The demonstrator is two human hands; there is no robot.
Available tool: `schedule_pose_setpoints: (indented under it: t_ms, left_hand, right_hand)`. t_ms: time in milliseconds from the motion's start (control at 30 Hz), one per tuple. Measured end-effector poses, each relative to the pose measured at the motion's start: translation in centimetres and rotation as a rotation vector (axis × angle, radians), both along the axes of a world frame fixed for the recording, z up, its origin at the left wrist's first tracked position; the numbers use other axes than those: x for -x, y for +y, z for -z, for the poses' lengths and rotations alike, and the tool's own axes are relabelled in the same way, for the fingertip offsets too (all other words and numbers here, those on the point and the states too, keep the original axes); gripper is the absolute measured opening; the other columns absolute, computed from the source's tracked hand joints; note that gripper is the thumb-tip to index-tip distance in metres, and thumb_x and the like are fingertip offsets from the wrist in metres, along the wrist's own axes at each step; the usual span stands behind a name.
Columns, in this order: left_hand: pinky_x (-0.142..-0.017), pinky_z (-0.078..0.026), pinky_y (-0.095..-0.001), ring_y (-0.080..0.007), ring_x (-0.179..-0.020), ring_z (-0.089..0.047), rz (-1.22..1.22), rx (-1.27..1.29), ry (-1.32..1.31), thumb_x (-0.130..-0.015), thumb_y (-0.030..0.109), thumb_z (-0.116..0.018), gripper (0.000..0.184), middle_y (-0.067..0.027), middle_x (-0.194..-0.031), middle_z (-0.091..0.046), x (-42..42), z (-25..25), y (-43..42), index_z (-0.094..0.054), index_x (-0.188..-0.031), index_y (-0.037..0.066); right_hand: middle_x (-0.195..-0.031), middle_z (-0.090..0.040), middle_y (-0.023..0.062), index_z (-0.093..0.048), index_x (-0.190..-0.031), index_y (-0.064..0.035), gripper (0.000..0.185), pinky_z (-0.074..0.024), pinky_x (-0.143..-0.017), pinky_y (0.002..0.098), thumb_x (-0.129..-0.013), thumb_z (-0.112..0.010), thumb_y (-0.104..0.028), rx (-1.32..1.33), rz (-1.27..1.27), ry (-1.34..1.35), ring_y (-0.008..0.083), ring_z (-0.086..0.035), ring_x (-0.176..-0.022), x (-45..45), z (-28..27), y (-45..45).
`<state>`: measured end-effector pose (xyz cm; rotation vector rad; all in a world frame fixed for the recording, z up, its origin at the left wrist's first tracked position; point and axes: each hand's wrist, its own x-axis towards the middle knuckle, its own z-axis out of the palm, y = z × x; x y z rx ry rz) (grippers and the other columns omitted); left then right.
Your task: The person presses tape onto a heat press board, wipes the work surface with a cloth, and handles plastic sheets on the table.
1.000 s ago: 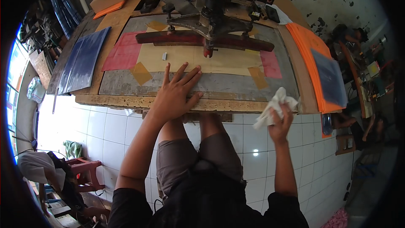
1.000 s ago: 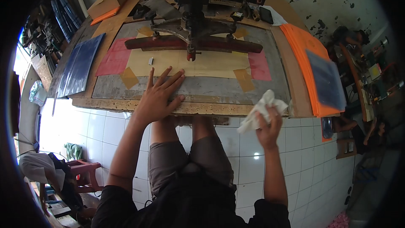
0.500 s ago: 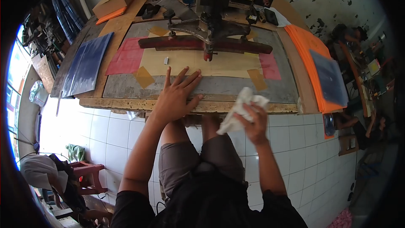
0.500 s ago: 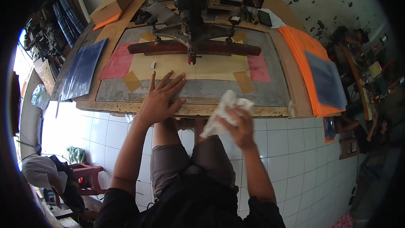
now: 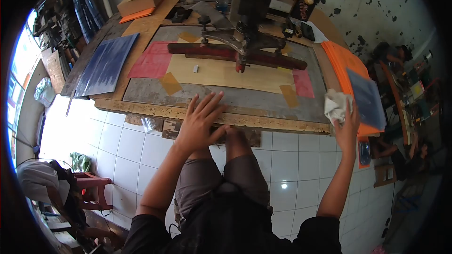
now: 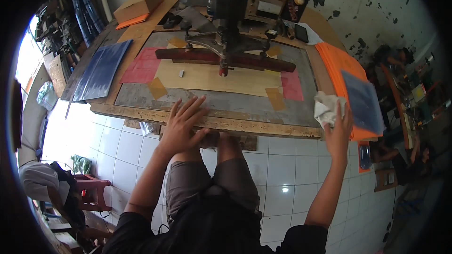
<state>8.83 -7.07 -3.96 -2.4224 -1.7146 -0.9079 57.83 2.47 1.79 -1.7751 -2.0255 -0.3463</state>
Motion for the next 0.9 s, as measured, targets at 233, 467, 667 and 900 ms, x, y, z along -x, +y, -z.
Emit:
schedule_pose_setpoints:
  t_ms: [233, 467, 667, 900]
  left_hand:
    - [-0.128, -0.025, -0.0544, -0.0347, -0.156, -0.042, -0.197, -0.024, -0.125, -0.094, 0.030, -0.075, 0.055, -0.0127, -0.167, -0.048, 1.2, 5.2, -9.8, -0.064, -0.145, 0.011]
    - [-0.122, -0.035, -0.0521, -0.0330, -0.148, -0.050, -0.147, 0.036, -0.245, -0.091, 0.024, -0.076, 0.050, -0.0100, -0.158, -0.057, 0.5, 7.3, -12.3, -0.066, -0.139, 0.013]
    - [-0.121, -0.037, -0.0519, -0.0337, -0.147, -0.050, -0.049, -0.078, -0.231, -0.092, 0.027, -0.075, 0.049, -0.0098, -0.155, -0.059, -0.1, -0.6, -8.4, -0.067, -0.137, 0.012]
    - [-0.127, -0.031, -0.0555, -0.0363, -0.153, -0.044, 0.213, 0.040, -0.054, -0.103, 0.038, -0.065, 0.053, -0.0143, -0.163, -0.051, -0.3, -4.3, 3.5, -0.062, -0.146, 0.007]
  right_hand:
    - [-0.170, -0.040, 0.0117, -0.049, -0.161, -0.0167, 0.077, -0.0235, -0.128, 0.0629, -0.095, -0.077, -0.045, 0.032, -0.560, 0.014, 0.0377, -0.029, -0.161, 11.8, 5.9, -5.8]
    - [-0.159, -0.055, 0.0025, -0.066, -0.147, -0.0247, 0.053, -0.0325, -0.125, 0.0568, -0.096, -0.077, -0.019, -0.095, -0.596, 0.044, 0.0293, -0.047, -0.151, 15.2, 11.1, -7.1]
    - [-0.137, -0.072, -0.0046, -0.081, -0.122, -0.0218, 0.042, -0.0311, -0.127, 0.0544, -0.095, -0.064, 0.005, 0.133, -0.942, 0.275, 0.0278, -0.058, -0.141, 16.2, 6.4, -8.0]
    - [-0.130, -0.075, -0.0018, -0.085, -0.104, -0.0225, 0.045, -0.0209, -0.131, 0.0541, -0.086, -0.062, 0.011, 0.188, -0.975, 0.416, 0.0300, -0.053, -0.146, 14.1, 1.8, -5.0]
